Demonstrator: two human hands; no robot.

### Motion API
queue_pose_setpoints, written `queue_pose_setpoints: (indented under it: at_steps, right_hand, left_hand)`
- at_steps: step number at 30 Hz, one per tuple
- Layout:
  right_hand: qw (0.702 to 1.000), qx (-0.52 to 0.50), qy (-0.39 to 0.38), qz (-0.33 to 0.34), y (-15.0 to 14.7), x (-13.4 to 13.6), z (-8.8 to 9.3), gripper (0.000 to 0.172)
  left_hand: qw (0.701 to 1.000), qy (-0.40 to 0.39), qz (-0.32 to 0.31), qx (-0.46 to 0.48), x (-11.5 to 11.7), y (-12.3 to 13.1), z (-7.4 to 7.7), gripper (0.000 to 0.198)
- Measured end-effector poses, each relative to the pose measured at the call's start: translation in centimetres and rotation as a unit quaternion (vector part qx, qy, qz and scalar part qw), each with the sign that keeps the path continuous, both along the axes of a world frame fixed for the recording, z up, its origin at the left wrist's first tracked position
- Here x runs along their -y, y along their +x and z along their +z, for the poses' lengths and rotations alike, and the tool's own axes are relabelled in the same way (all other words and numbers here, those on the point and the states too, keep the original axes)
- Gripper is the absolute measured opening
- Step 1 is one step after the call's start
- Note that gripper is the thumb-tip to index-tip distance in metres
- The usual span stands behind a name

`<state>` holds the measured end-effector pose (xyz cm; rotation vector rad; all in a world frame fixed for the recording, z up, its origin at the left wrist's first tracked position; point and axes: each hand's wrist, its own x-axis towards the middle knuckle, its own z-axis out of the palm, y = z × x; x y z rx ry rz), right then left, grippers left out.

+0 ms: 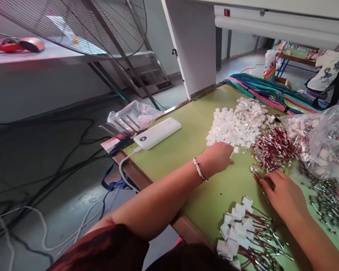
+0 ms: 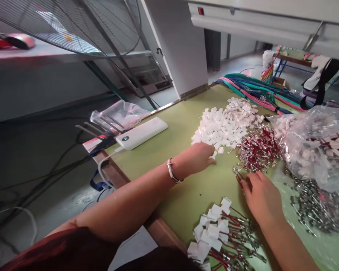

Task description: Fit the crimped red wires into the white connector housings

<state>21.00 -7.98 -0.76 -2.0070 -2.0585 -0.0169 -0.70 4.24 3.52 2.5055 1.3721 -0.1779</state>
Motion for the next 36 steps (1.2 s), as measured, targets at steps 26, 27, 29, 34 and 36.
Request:
queue_pose_setpoints:
  at_steps: [26, 27, 29, 34, 36]
  right_hand:
    - [0.980, -0.174, 0.088, 0.031, -0.7, 1.1, 2.4, 0.019]
    - [0.981, -0.170, 0.093, 0.030, -0.6, 1.1, 2.4, 0.018]
    - [0.981, -0.157, 0.104, 0.040, -0.5, 1.0, 2.2, 0.018]
    - [0.981, -0.123, 0.122, 0.093, 0.2, 0.7, 1.5, 0.020]
    - [0.982, -0.100, 0.115, 0.110, 0.6, 0.6, 1.5, 0.021]
  left_hand:
    - [0.735, -0.408, -0.016, 0.541, 0.6, 2.3, -3.6, 0.023]
    - [0.727, -0.421, -0.015, 0.542, 0.6, 2.4, -3.6, 0.023]
    - [0.718, -0.439, -0.018, 0.540, 0.7, 2.4, -3.6, 0.025]
    - [0.735, -0.444, -0.031, 0.511, 0.5, 2.0, -3.4, 0.030]
    - [0.754, -0.444, -0.048, 0.483, 0.3, 1.8, -3.3, 0.032]
